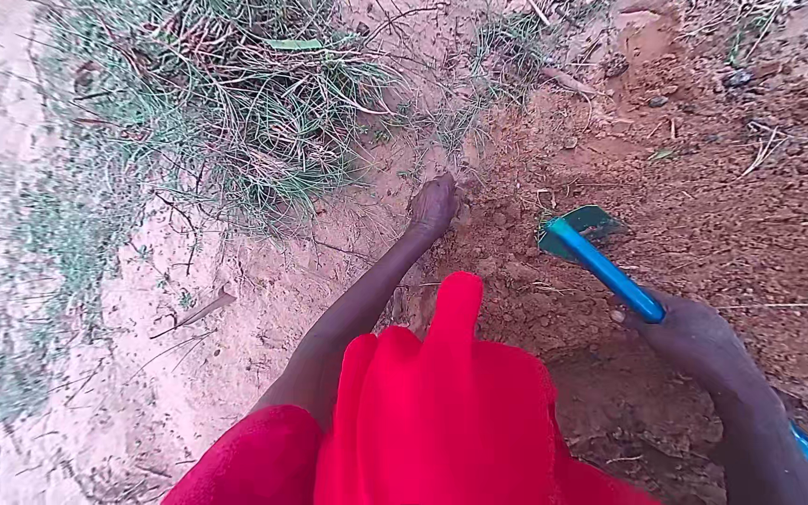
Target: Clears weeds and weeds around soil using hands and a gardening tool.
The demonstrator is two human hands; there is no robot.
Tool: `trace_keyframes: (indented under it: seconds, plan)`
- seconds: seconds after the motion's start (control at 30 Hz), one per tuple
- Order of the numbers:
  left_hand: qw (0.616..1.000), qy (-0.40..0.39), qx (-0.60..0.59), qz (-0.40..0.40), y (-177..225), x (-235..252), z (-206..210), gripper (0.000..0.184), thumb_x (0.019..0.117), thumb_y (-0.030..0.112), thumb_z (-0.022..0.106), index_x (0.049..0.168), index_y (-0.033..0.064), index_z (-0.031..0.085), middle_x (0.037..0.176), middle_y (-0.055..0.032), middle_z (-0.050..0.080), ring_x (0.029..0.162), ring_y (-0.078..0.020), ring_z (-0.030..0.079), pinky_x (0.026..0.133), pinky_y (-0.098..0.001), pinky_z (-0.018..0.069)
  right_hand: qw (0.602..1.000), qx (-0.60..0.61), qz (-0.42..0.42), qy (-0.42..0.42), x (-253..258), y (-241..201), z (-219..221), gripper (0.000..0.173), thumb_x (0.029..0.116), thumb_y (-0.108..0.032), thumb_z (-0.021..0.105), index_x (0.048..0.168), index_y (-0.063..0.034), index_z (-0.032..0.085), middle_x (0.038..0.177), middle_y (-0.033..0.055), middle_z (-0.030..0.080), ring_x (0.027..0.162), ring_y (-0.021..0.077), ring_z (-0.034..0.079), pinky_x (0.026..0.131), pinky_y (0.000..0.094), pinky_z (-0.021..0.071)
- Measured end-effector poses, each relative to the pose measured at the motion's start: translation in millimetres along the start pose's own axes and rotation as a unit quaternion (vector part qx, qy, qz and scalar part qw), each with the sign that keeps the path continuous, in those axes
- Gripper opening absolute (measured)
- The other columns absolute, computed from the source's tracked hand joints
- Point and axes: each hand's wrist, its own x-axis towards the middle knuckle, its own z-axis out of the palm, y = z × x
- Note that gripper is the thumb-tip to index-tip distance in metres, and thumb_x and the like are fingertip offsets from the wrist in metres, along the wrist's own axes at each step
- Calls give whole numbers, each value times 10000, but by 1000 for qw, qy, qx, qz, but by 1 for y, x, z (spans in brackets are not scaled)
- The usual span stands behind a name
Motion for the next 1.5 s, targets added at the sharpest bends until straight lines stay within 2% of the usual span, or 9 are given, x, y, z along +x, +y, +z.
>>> trace_keyframes:
  seconds: [0.13,0.37,0.7,0.8,0.9,1.03,1.27,1.37,1.5]
  plan:
    - [997,32,22,-62,-5,15,-2,416,1062,90,447,1463,-9,500,1430,-279,535,1255,-442,602,1020,-568,512,1000,-7,7,2,0,-4,-1,326,969,-241,741,1245,-73,696,1022,271,691,974,467,646,831,684,454]
    - [994,64,-56,-71,26,67,-9,422,1017,88,533,1426,-17,534,1461,-281,512,1334,-410,550,1096,-536,466,1000,-11,14,1,0,-7,-2,317,974,-242,734,1233,-66,691,1019,276,689,974,471,648,823,685,457]
    - [978,15,-207,15,2,93,-1,395,1112,253,438,1391,-1,556,1242,-212,690,1184,-382,648,1045,-597,458,1000,-1,17,-12,0,-7,-3,329,983,-244,722,1271,-90,685,1049,270,690,993,457,647,836,685,450]
    - [975,-19,-221,15,-2,105,-10,538,1140,360,298,1185,-50,644,1087,-211,699,989,-336,668,928,-551,502,1000,0,12,-11,-1,-7,-2,313,990,-257,714,1249,-83,687,1033,268,688,982,455,646,827,681,450]
    - [993,-60,-97,-24,18,94,-24,656,1131,451,254,1252,-75,626,1303,-284,636,1282,-423,590,1067,-633,430,1000,-4,6,-9,-1,-6,-2,326,994,-271,708,1267,-95,687,1052,261,695,999,452,651,837,683,456]
    - [993,-4,-111,-32,14,59,0,565,1139,375,289,1292,-57,618,1302,-277,643,1291,-423,583,1098,-626,399,1000,-2,-2,-3,-2,-7,-2,339,992,-269,708,1271,-77,684,1083,277,690,1031,480,644,856,695,453]
    - [951,47,-286,-109,4,17,37,531,1138,293,326,1165,-130,646,1106,-325,664,1111,-444,635,1010,-617,450,1000,4,-3,-2,-5,0,2,348,982,-250,723,1266,-55,679,1062,296,685,1018,495,643,851,698,447]
    - [918,95,-365,-124,3,15,52,539,1136,338,322,961,-79,614,764,-138,548,721,-258,550,746,-482,483,1000,8,-7,-3,-2,4,4,342,974,-251,734,1267,-81,688,1031,279,698,986,492,652,829,703,450]
    - [906,50,-387,-165,10,-28,59,535,1135,351,360,950,-79,621,763,-131,548,719,-236,540,757,-455,490,1000,9,-16,-5,-3,7,2,302,960,-238,751,1201,-62,703,963,265,696,926,474,657,789,694,456]
